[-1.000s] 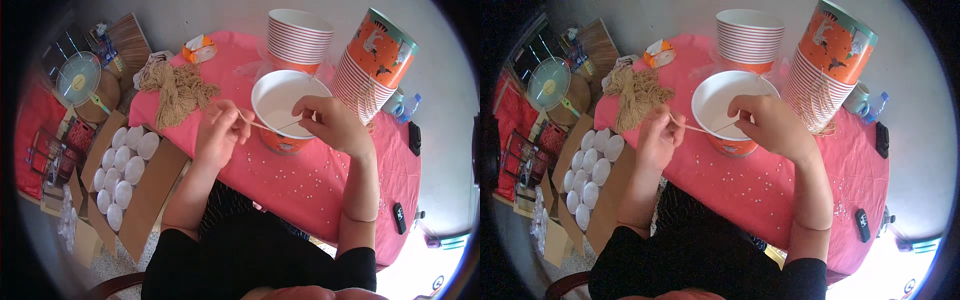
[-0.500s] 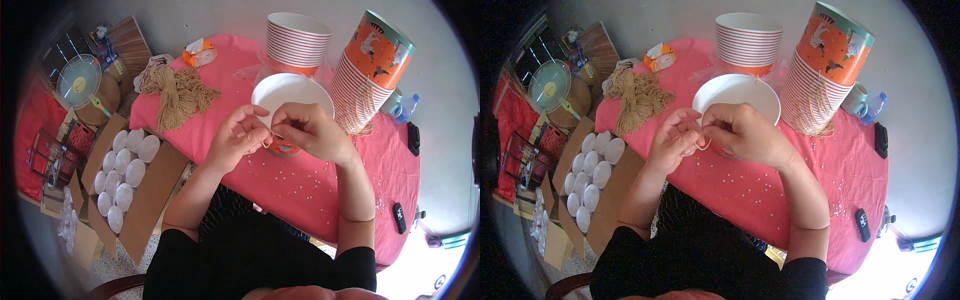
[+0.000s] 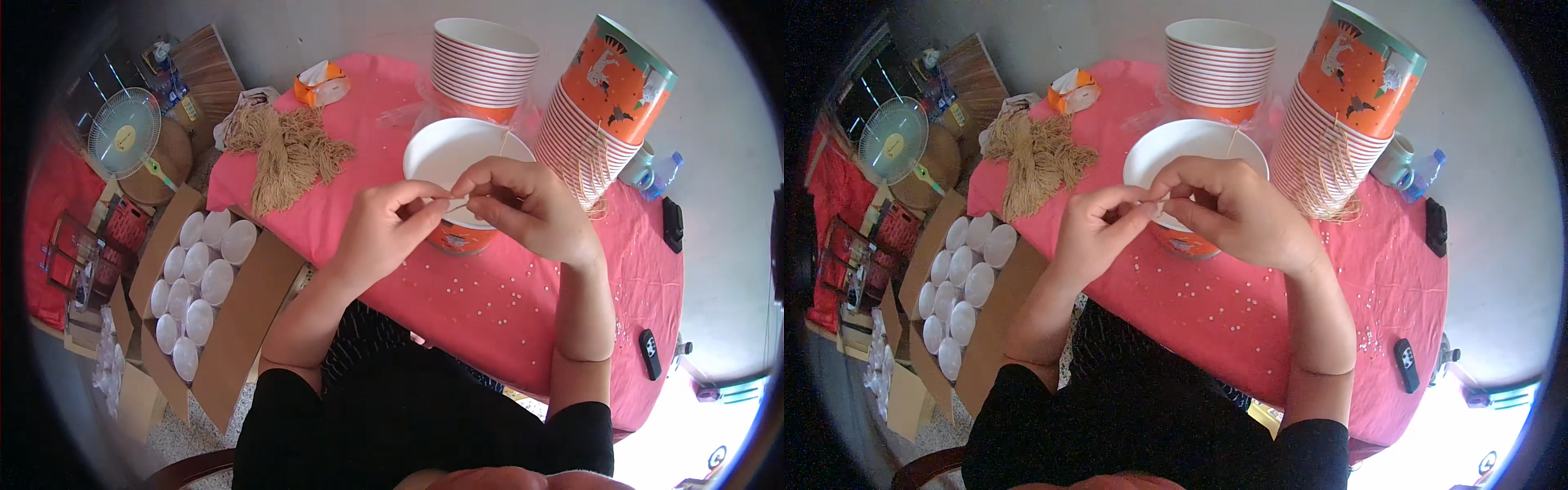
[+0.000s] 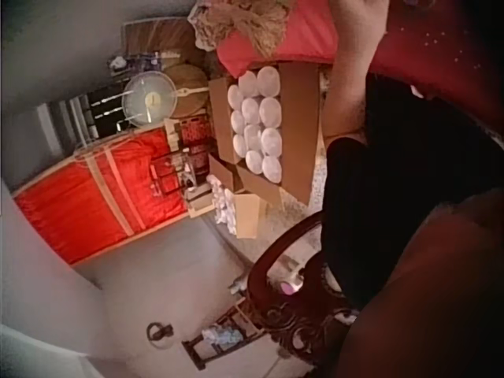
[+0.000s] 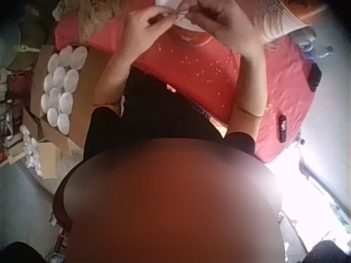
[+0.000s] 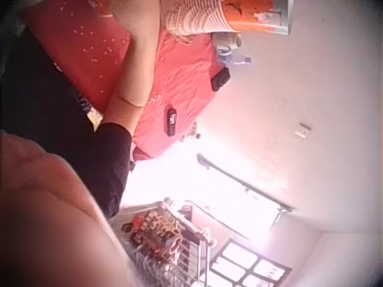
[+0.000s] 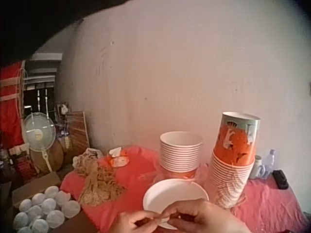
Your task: The person is attaching thin gold strings to the handles of paper party buckets by threading them through pre-punched holes.
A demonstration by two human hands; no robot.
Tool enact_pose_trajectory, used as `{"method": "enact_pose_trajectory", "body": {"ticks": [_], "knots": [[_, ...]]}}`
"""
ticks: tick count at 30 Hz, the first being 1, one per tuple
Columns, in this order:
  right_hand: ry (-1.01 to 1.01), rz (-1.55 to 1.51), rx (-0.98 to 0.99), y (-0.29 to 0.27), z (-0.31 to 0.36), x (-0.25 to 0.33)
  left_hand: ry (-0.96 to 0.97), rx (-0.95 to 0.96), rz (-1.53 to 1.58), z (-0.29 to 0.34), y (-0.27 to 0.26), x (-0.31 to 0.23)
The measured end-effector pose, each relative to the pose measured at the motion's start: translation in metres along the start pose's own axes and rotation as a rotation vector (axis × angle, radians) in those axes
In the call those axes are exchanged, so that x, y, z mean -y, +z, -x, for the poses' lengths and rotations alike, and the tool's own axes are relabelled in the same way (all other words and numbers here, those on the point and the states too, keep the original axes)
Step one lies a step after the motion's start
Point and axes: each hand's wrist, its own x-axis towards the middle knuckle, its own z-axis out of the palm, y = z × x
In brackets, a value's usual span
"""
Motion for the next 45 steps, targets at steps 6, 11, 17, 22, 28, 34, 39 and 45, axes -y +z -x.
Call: {"method": "enact_pose_trajectory", "body": {"ticks": [6, 11, 17, 22, 28, 34, 39, 45], "knots": [[-0.030, -0.050, -0.082, 0.005, -0.005, -0.008, -0.027, 0.076, 0.084, -0.001, 0.006, -0.005], [-0.130, 0.376, -0.325, 0.003, -0.014, -0.024, -0.158, 0.081, 0.349, -0.005, 0.001, 0.005], [-0.302, 0.446, -0.255, 0.003, -0.010, -0.018, -0.349, 0.127, 0.700, -0.007, -0.011, 0.017], [-0.447, 0.530, -0.233, 0.008, -0.015, -0.022, -0.332, 0.149, 0.699, -0.007, -0.011, 0.015], [-0.382, 0.512, -0.254, -0.001, -0.008, -0.008, -0.258, 0.159, 0.544, -0.006, -0.014, 0.008], [-0.273, 0.449, -0.278, -0.012, 0.000, -0.002, -0.175, 0.159, 0.409, -0.001, -0.013, 0.011], [-0.306, 0.429, -0.212, -0.003, -0.004, -0.003, -0.285, 0.193, 0.495, 0.001, -0.012, 0.015], [-0.350, 0.429, -0.130, 0.013, -0.012, -0.013, -0.337, 0.215, 0.778, 0.007, -0.007, 0.022]]}}
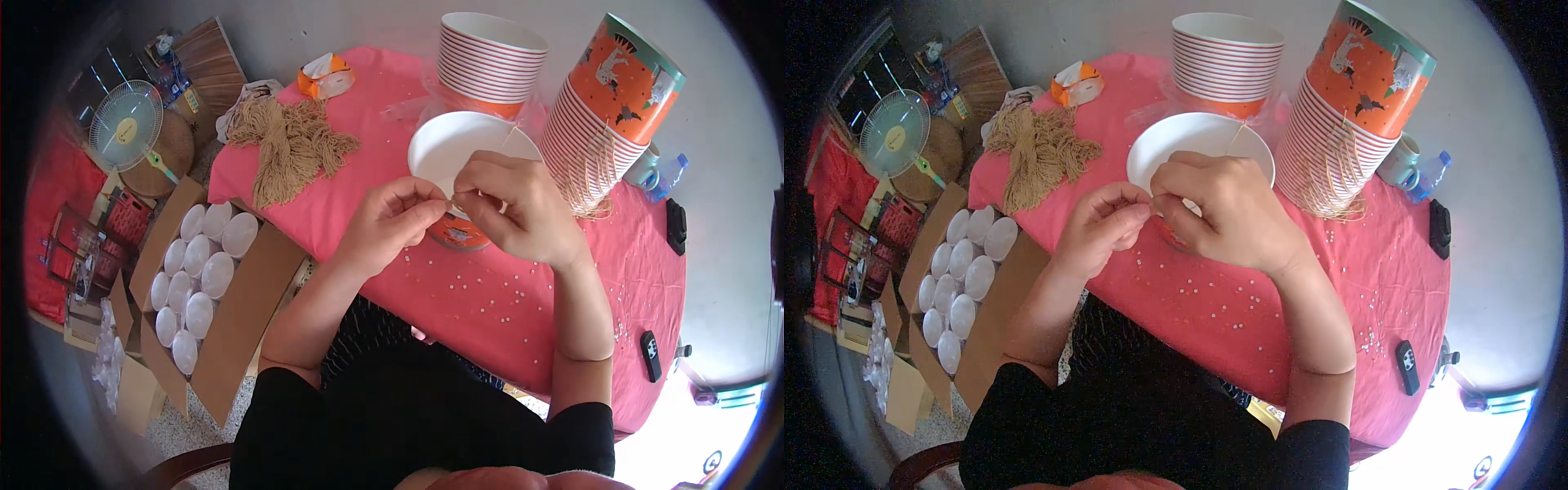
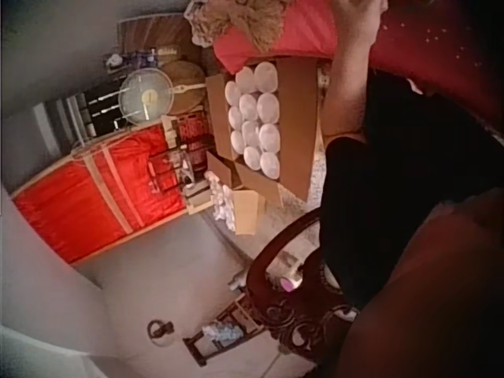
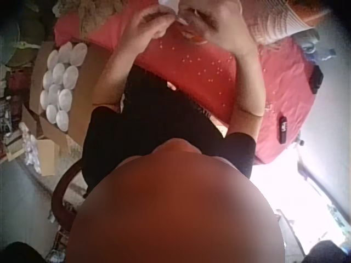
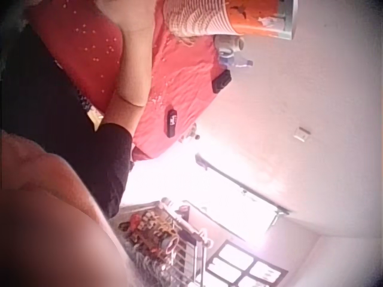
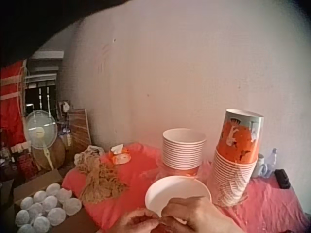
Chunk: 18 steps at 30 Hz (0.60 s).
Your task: The person is attaching thin gold strings to the handles of paper party buckets by threading them through pre-punched holes.
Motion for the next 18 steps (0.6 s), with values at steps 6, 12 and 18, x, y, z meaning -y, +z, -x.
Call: {"method": "enact_pose_trajectory", "body": {"ticks": [6, 12, 18], "knots": [[0.016, 0.118, -0.019, 0.006, -0.001, -0.006, 0.035, -0.026, -0.047, 0.002, -0.001, 0.004], [0.025, 0.134, -0.005, 0.009, -0.001, -0.005, 0.087, -0.079, -0.141, 0.002, 0.008, 0.003], [0.072, -0.023, 0.033, 0.009, 0.000, -0.005, 0.099, -0.128, -0.227, 0.003, 0.007, 0.007]]}}
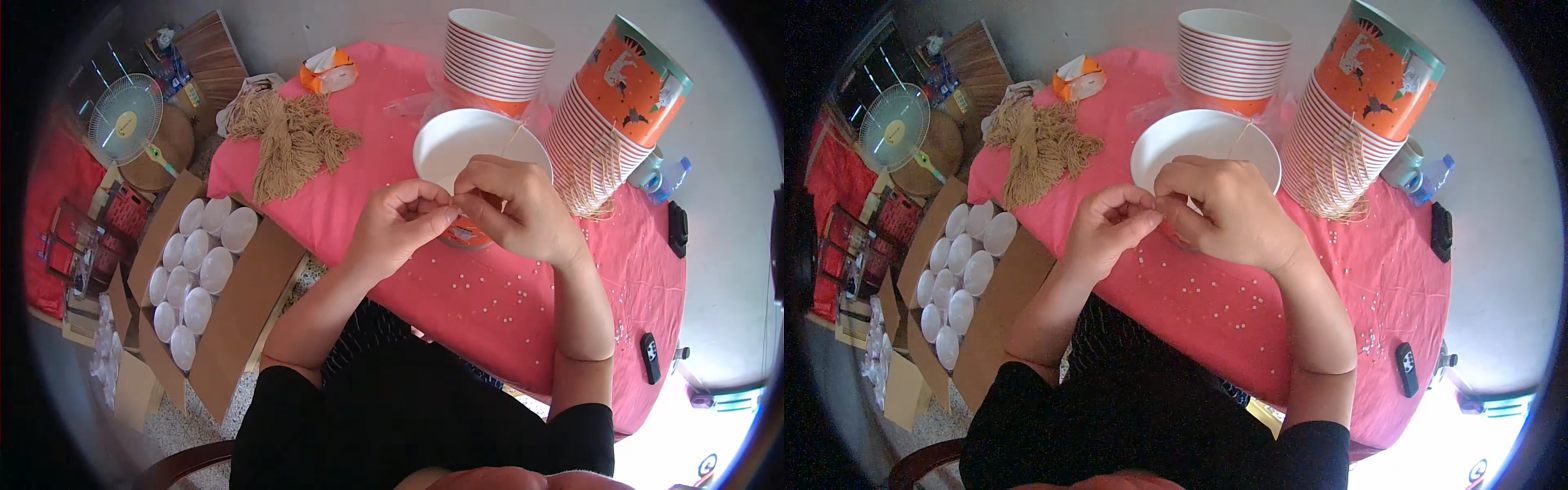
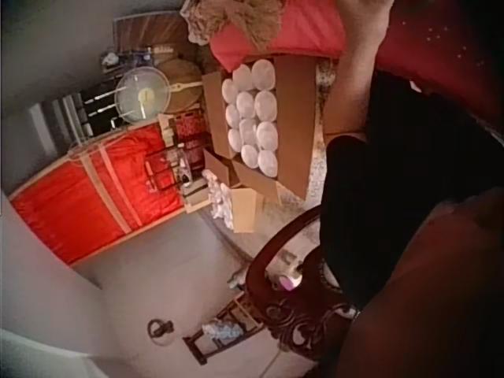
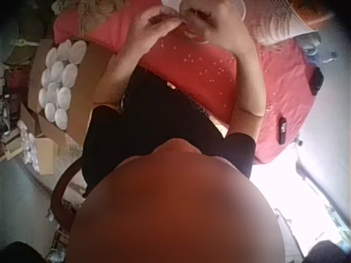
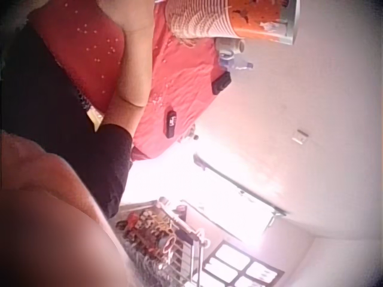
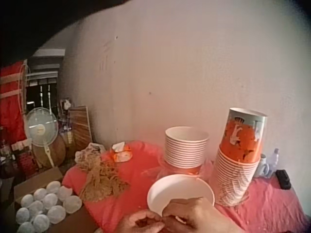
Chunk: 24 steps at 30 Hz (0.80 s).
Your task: The person is attaching thin gold strings to the handles of paper party buckets by threading them through pre-punched holes.
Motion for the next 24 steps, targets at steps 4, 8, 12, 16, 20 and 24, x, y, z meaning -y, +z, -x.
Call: {"method": "enact_pose_trajectory", "body": {"ticks": [4, 8, 12, 16, 20, 24], "knots": [[0.113, -0.093, 0.059, -0.001, 0.002, 0.000, 0.152, -0.044, -0.193, 0.003, 0.003, 0.001], [0.215, -0.203, 0.101, -0.002, 0.002, 0.002, 0.418, -0.139, -0.402, 0.003, 0.009, 0.001], [0.267, -0.304, 0.136, -0.005, 0.001, 0.004, 0.565, -0.183, -0.494, 0.001, 0.010, 0.003], [0.346, -0.415, 0.180, -0.006, 0.001, 0.004, 0.689, -0.206, -0.563, 0.000, 0.010, 0.004], [0.389, -0.486, 0.234, -0.011, 0.001, 0.001, 0.728, -0.111, -0.588, -0.001, 0.009, 0.000], [0.395, -0.500, 0.237, -0.009, 0.001, 0.002, 0.518, -0.100, -0.431, 0.002, 0.008, -0.002]]}}
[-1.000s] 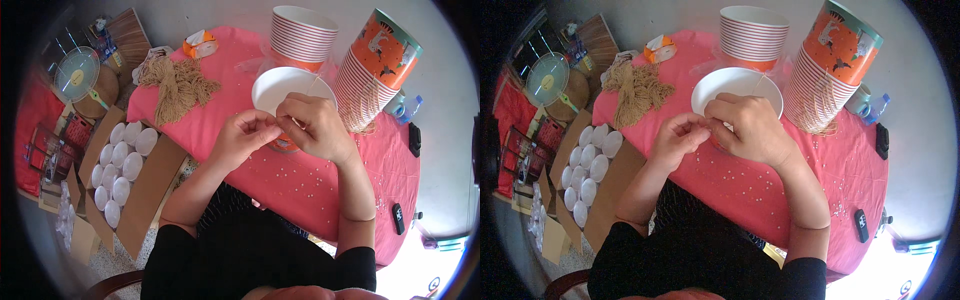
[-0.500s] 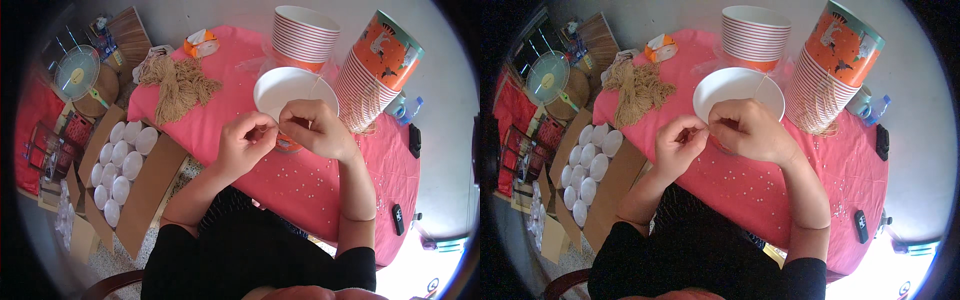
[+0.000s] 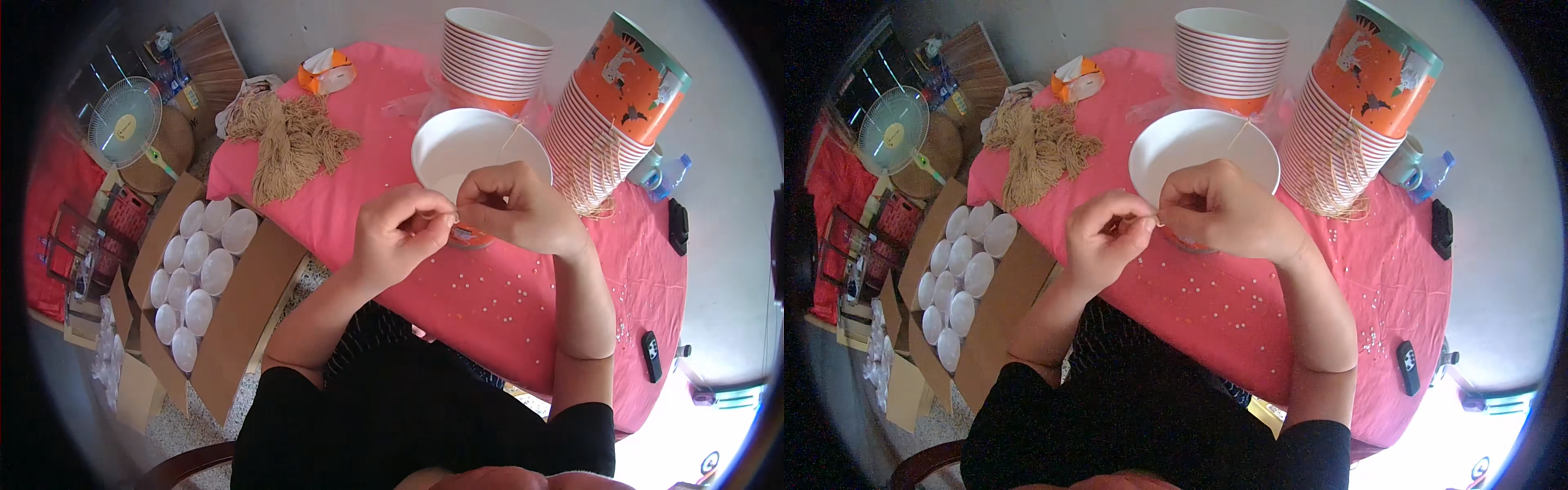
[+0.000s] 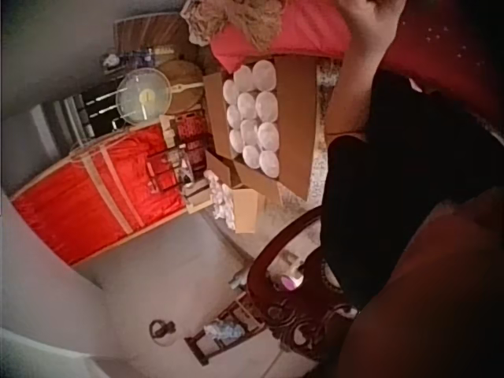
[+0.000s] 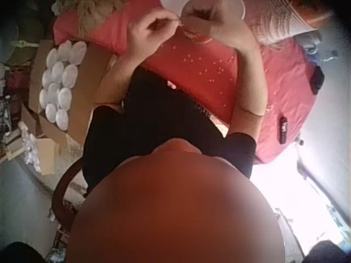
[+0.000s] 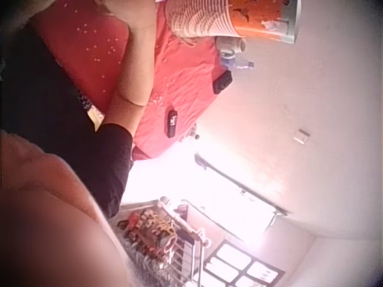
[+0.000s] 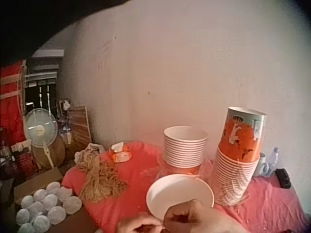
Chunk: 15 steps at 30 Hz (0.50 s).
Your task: The person is attaching thin gold strings to the handles of paper party buckets by threading them through pre-punched holes.
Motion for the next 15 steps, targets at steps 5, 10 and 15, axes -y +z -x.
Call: {"method": "enact_pose_trajectory", "body": {"ticks": [5, 10, 15], "knots": [[-0.256, 0.241, -0.353, 0.011, -0.008, -0.009, -0.478, -0.028, 0.530, -0.002, -0.007, 0.010], [-0.666, 0.483, -0.409, 0.020, -0.016, -0.014, -0.653, -0.062, 0.835, -0.006, -0.009, 0.005], [-0.589, 0.434, -0.412, 0.021, -0.016, -0.014, -0.683, 0.050, 1.039, -0.005, -0.016, 0.008]]}}
